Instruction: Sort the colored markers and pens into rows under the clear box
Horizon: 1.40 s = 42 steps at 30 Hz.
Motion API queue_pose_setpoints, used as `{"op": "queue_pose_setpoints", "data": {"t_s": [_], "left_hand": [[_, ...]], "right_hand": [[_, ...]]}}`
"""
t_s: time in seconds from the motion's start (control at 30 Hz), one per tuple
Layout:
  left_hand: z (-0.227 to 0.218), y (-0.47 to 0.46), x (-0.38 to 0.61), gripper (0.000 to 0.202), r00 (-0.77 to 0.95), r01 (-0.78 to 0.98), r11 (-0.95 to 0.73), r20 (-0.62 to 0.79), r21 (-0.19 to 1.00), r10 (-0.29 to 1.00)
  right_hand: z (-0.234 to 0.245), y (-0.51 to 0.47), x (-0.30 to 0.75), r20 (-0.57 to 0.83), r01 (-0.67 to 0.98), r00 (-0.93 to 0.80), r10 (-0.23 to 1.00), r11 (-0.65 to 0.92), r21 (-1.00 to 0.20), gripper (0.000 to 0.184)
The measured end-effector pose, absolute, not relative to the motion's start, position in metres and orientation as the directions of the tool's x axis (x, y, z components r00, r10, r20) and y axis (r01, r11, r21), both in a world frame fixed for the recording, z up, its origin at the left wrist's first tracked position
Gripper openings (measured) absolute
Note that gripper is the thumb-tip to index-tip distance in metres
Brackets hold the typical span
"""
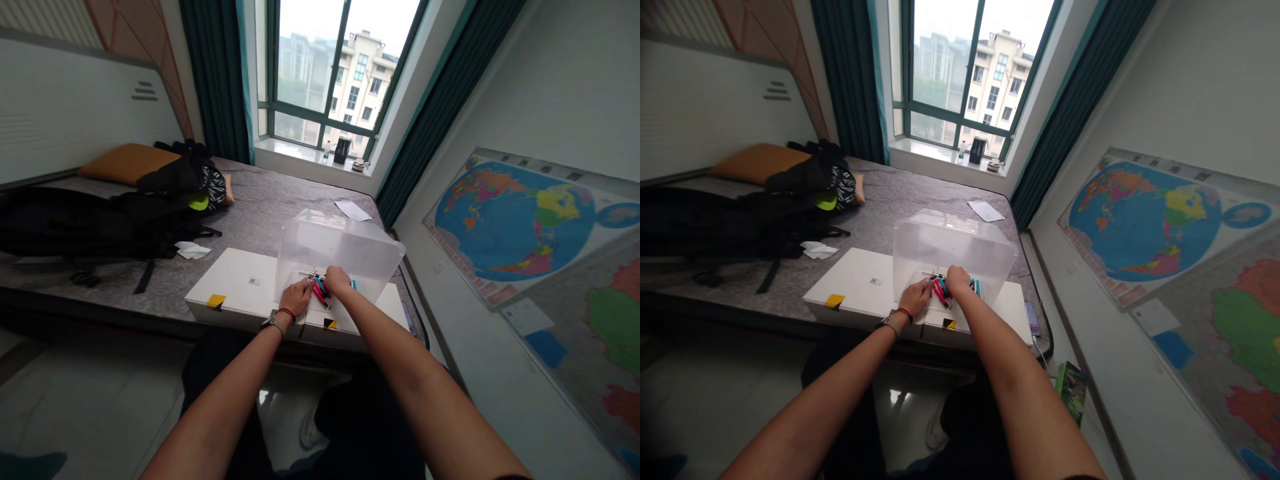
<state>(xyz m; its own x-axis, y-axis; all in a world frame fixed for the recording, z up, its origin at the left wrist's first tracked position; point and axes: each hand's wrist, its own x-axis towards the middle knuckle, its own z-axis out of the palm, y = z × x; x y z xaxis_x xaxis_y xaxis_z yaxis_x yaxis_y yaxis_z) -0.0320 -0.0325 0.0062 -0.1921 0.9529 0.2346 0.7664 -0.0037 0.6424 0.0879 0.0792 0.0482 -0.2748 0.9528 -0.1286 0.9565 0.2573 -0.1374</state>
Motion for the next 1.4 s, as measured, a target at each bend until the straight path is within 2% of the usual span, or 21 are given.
{"op": "queue_pose_setpoints", "data": {"t_s": [0.1, 0.17, 0.23, 0.27, 0.33, 0.4, 0.47, 0.57, 0.77, 1.2, 1.4], "left_hand": [[0.008, -0.033, -0.032, 0.046, -0.193, 0.776, 0.001, 0.235, 0.631, 0.953], [0.008, -0.033, -0.032, 0.046, -0.196, 0.779, 0.008, 0.232, 0.627, 0.953], [0.009, -0.033, -0.032, 0.045, -0.198, 0.779, 0.017, 0.221, 0.627, 0.955], [0.009, -0.033, -0.032, 0.044, -0.2, 0.778, 0.022, 0.215, 0.628, 0.956], [0.009, -0.033, -0.032, 0.044, -0.202, 0.774, 0.026, 0.207, 0.633, 0.957], [0.009, -0.033, -0.031, 0.044, -0.197, 0.768, 0.02, 0.206, 0.64, 0.958], [0.009, -0.033, -0.031, 0.044, -0.192, 0.763, 0.009, 0.213, 0.646, 0.958], [0.01, -0.034, -0.03, 0.045, -0.196, 0.76, 0.011, 0.212, 0.65, 0.958], [0.008, -0.033, -0.03, 0.047, -0.189, 0.765, 0.009, 0.211, 0.644, 0.959], [0.007, -0.032, -0.031, 0.044, -0.181, 0.797, 0.013, 0.218, 0.604, 0.959], [0.008, -0.031, -0.03, 0.04, -0.199, 0.796, 0.045, 0.191, 0.603, 0.961]], "right_hand": [[0.05, 0.079, 0.087, -0.126, 0.951, -0.287, 0.949, 0.268, -0.152, 0.024], [0.053, 0.08, 0.09, -0.104, 0.941, -0.292, 0.951, 0.267, -0.206, 0.02], [0.057, 0.079, 0.097, -0.059, 0.899, -0.319, 0.946, 0.282, -0.336, 0.013], [0.058, 0.076, 0.1, -0.033, 0.851, -0.336, 0.941, 0.288, -0.44, 0.011], [0.06, 0.067, 0.108, 0.012, 0.662, -0.365, 0.931, 0.268, -0.7, 0.014], [0.06, 0.053, 0.113, 0.027, 0.356, -0.371, 0.928, 0.169, -0.919, 0.024], [0.06, 0.037, 0.113, 0.037, 0.056, -0.369, 0.929, 0.062, -0.996, 0.031], [0.061, 0.019, 0.107, 0.023, -0.195, -0.327, 0.945, -0.044, -0.98, 0.035], [0.061, 0.011, 0.096, 0.02, -0.284, -0.284, 0.959, -0.065, -0.957, 0.036], [0.049, 0.015, 0.094, 0.066, -0.153, -0.308, 0.949, 0.019, -0.988, 0.031], [0.035, 0.018, 0.093, 0.209, 0.044, -0.361, 0.909, 0.241, -0.97, 0.03]]}}
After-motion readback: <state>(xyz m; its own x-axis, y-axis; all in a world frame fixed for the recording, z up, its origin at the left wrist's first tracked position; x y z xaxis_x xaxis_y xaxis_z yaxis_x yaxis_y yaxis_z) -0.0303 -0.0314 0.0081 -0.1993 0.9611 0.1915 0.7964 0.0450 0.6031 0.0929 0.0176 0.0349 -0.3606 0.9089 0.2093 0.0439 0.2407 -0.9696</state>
